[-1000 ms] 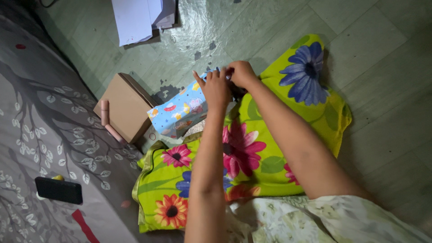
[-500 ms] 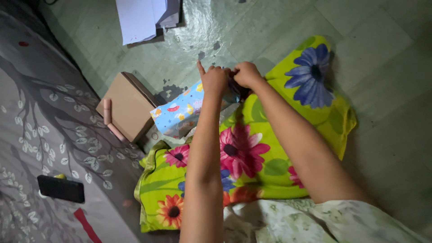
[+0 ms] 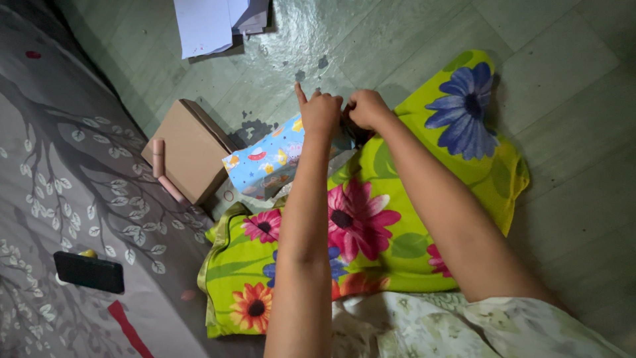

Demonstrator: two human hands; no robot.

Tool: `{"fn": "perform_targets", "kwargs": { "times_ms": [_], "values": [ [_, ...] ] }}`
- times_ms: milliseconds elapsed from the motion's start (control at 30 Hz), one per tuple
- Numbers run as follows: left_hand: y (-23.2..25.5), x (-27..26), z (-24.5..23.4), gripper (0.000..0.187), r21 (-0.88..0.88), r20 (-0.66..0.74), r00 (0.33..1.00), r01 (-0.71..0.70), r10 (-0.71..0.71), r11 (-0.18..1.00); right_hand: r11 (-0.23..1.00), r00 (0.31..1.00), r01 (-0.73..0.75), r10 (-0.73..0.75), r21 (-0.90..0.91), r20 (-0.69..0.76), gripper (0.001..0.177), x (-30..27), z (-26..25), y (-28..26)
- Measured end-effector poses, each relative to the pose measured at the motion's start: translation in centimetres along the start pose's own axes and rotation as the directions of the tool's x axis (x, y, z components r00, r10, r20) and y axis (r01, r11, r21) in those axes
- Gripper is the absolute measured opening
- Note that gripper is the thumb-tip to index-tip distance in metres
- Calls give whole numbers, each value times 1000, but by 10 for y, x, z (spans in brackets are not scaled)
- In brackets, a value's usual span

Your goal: The person wraps a rectangular box with patterned wrapping paper, using scissors to trim excess paper and tape to secure the folds. They fold the paper edges neatly and apply tape to seal the package.

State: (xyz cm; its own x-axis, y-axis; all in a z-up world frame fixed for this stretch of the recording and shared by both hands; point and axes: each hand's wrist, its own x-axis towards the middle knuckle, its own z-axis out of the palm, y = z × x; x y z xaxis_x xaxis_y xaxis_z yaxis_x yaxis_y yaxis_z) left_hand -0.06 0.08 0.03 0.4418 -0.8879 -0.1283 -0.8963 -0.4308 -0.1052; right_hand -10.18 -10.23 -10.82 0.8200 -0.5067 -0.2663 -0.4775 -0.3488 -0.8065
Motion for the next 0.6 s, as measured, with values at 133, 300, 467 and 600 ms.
{"fn": "perform_targets", "kwargs": {
  "times_ms": [133, 300, 467, 600],
  "values": [
    [2, -3, -1, 21, -7, 3, 1000, 4, -4, 1000, 999, 1000, 13, -13, -34, 17, 16, -1, 1, 0],
    [2, -4, -1, 21, -6, -11, 1000, 2, -2, 1000, 994, 998, 37, -31, -108, 55, 16, -3, -1, -1],
    [2, -4, -1, 19, -13, -15, 1000, 7, -7, 1000, 992, 997, 52, -45, -117, 64, 16, -4, -1, -1],
    [3, -5, -1, 20, -1, -15, 1000, 8, -8, 1000, 989, 996, 56, -46, -138, 75, 16, -2, 1, 0]
  ]
}}
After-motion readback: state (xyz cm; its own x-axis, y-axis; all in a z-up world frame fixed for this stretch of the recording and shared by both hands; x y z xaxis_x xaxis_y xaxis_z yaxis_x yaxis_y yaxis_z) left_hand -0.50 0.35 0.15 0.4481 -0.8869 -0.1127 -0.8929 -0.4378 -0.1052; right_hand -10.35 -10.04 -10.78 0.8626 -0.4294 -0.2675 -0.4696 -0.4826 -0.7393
